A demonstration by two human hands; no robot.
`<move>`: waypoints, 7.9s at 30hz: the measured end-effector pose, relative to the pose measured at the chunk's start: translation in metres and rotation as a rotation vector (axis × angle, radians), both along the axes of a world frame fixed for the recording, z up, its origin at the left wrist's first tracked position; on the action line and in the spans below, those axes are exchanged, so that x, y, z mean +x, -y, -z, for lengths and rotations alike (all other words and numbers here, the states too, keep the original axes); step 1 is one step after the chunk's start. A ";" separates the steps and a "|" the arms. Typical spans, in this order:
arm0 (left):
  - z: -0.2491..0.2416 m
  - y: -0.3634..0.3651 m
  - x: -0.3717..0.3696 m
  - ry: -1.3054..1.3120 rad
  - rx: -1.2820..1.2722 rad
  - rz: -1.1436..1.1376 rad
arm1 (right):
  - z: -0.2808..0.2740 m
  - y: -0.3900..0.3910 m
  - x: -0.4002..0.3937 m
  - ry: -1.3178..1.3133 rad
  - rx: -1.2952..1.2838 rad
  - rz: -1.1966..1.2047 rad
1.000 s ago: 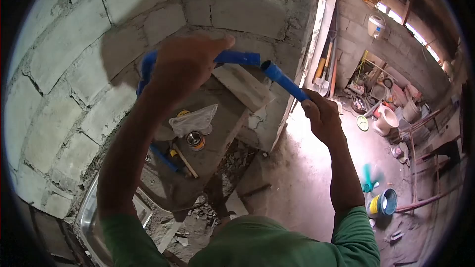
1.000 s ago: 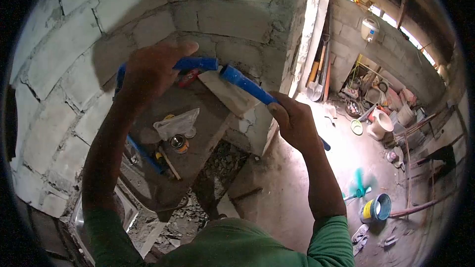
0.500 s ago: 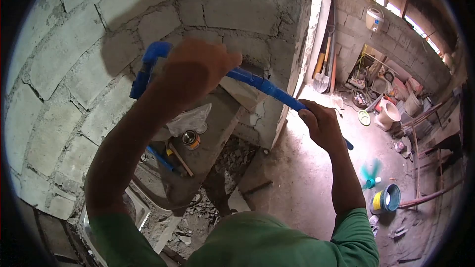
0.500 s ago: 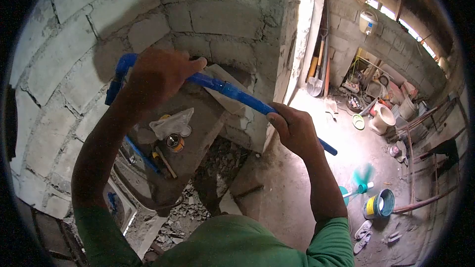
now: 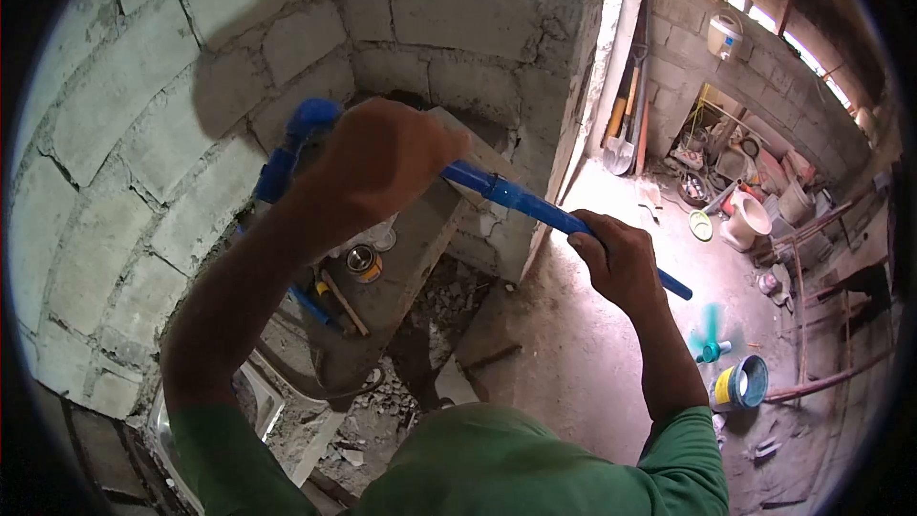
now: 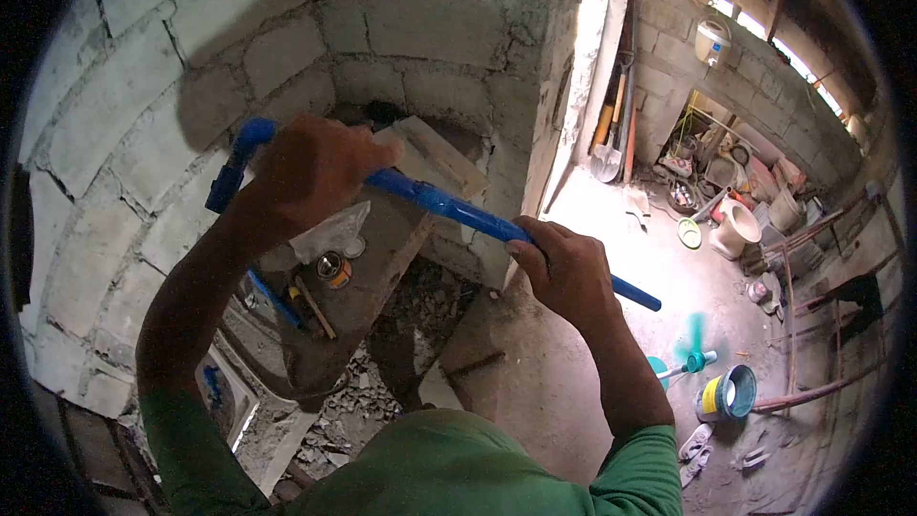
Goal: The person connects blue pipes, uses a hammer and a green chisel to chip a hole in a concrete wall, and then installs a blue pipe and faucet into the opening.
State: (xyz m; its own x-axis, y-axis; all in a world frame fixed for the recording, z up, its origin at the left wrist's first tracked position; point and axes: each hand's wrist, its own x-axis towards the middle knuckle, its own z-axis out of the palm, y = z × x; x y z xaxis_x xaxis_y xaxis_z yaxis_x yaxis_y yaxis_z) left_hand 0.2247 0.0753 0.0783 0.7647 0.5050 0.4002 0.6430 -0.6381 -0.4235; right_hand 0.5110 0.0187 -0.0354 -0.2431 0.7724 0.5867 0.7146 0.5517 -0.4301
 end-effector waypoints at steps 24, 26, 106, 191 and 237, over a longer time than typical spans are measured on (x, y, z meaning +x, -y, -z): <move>0.056 -0.042 -0.014 -0.150 -0.359 -0.298 | 0.054 -0.032 -0.041 -0.136 -0.419 0.039; 0.062 -0.034 -0.010 -0.040 0.234 0.071 | 0.097 -0.050 -0.044 -0.284 -0.362 -0.066; 0.046 0.053 -0.019 1.800 -0.578 0.278 | 0.171 -0.003 -0.105 -0.657 -0.144 0.025; 0.015 0.306 -0.597 1.248 0.541 -1.041 | 0.338 0.003 -0.091 -0.355 -1.049 -0.220; 0.215 0.254 -0.689 1.254 0.576 -1.469 | 0.450 0.018 -0.039 -0.045 -1.409 0.212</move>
